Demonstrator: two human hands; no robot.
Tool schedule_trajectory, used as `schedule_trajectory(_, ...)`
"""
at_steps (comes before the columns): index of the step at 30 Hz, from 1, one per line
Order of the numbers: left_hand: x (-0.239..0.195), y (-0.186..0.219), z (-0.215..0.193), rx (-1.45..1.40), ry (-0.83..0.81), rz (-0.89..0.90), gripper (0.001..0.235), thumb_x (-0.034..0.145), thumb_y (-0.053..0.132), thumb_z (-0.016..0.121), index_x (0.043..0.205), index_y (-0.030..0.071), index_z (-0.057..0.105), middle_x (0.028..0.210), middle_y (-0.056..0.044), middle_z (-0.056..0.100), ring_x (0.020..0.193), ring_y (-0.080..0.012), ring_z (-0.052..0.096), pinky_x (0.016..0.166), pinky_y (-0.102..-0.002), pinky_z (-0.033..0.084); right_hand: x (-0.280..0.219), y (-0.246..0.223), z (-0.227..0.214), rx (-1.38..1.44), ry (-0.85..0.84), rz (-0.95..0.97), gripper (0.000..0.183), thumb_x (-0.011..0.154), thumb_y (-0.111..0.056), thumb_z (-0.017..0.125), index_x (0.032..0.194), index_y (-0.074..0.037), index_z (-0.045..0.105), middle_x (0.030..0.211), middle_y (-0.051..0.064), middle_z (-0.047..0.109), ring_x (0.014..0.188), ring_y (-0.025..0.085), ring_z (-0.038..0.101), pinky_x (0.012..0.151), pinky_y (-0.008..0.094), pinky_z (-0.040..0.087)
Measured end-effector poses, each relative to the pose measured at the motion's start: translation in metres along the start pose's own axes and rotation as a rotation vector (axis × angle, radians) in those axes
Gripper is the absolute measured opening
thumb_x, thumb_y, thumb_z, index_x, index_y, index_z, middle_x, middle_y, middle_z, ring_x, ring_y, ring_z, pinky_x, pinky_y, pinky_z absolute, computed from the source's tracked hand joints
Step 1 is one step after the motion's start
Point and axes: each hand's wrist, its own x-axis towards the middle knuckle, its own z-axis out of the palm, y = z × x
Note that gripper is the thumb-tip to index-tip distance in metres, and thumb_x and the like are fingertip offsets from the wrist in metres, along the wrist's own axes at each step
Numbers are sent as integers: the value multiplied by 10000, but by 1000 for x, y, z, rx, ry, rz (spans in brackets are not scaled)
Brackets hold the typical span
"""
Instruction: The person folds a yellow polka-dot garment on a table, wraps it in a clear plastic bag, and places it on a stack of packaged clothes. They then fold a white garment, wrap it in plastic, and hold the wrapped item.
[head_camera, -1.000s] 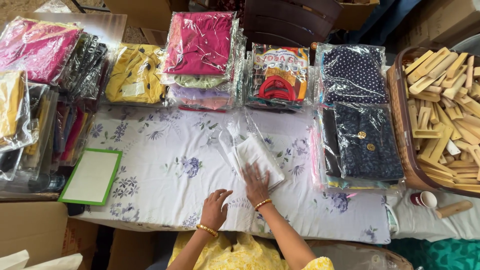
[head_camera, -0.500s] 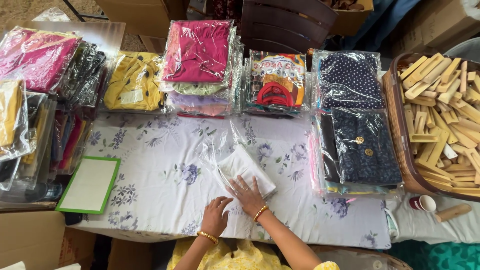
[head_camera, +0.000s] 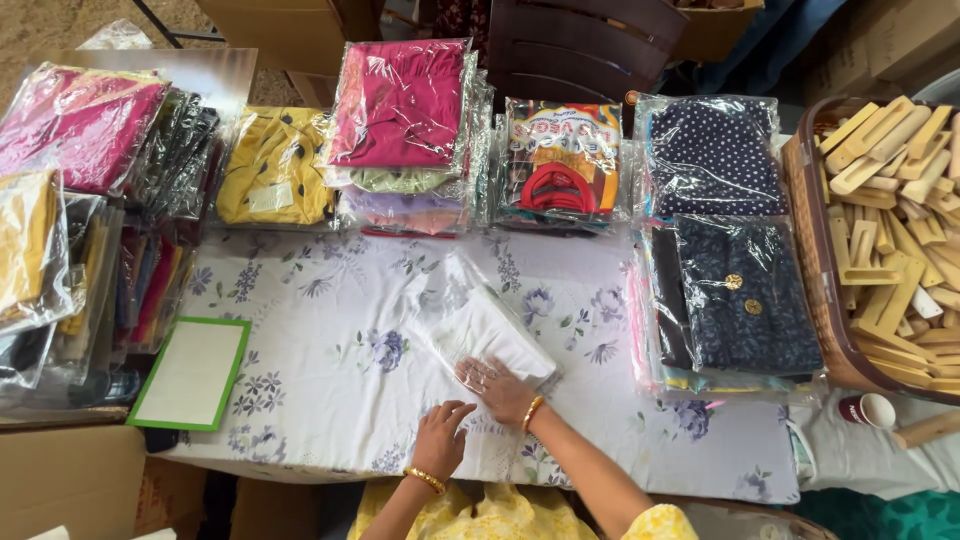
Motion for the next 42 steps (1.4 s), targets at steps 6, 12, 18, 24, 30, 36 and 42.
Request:
schedule_trajectory(6,4,-4,2,-5,-28,-25,509,796,34,689,1273,201,633,1193,-28,634,1108,-255,589,967,-447,437,-28,27,-44,191,325,149,595,860,-87,582,1452,-107,528,1508,138,535,1382,289,521,1169,441,388)
schedule_trajectory(12,11,-2,0,-9,-46,-35,464,835,63,683,1274,203,632,1188,-28,636,1114,-251,591,959,-449,434,-45,62,4,393,300,299,555,899,2,476,1406,-163,630,1480,35,611,1332,239,600,1191,387,445)
schedule_trajectory(18,14,-8,6,-9,-69,-49,458,842,76,684,1277,206,629,1180,-17,643,1102,-244,598,946,-444,439,-29,14,-76,166,175,113,571,804,-36,587,1354,-176,647,1376,50,622,1295,280,566,1106,490,360)
schedule_trajectory(24,17,-11,4,-16,-46,-52,448,843,83,689,1272,194,626,1166,-16,645,1080,-244,601,928,-440,444,-63,56,66,1148,339,410,509,940,46,483,1415,-38,648,1494,127,621,1389,262,568,1173,400,418)
schedule_trajectory(30,16,-13,7,-15,-57,-48,455,840,79,686,1275,194,625,1138,-16,649,1049,-242,616,915,-440,450,-45,41,-9,2053,85,563,498,931,36,439,1397,-42,595,1342,171,683,1187,246,685,1026,357,564)
schedule_trajectory(36,15,-10,-1,-31,-68,-62,440,852,79,677,1275,188,627,1117,-25,655,1053,-249,625,917,-433,453,-42,42,21,300,464,387,274,969,-64,641,1223,-145,709,1148,39,767,1063,239,751,917,334,615)
schedule_trajectory(42,9,-16,2,-26,-85,-61,422,868,85,665,1278,174,620,1098,-39,661,1054,-259,626,927,-433,447,-26,16,-6,231,507,291,582,876,-223,745,1391,-51,536,1399,133,579,1328,346,526,1107,423,447)
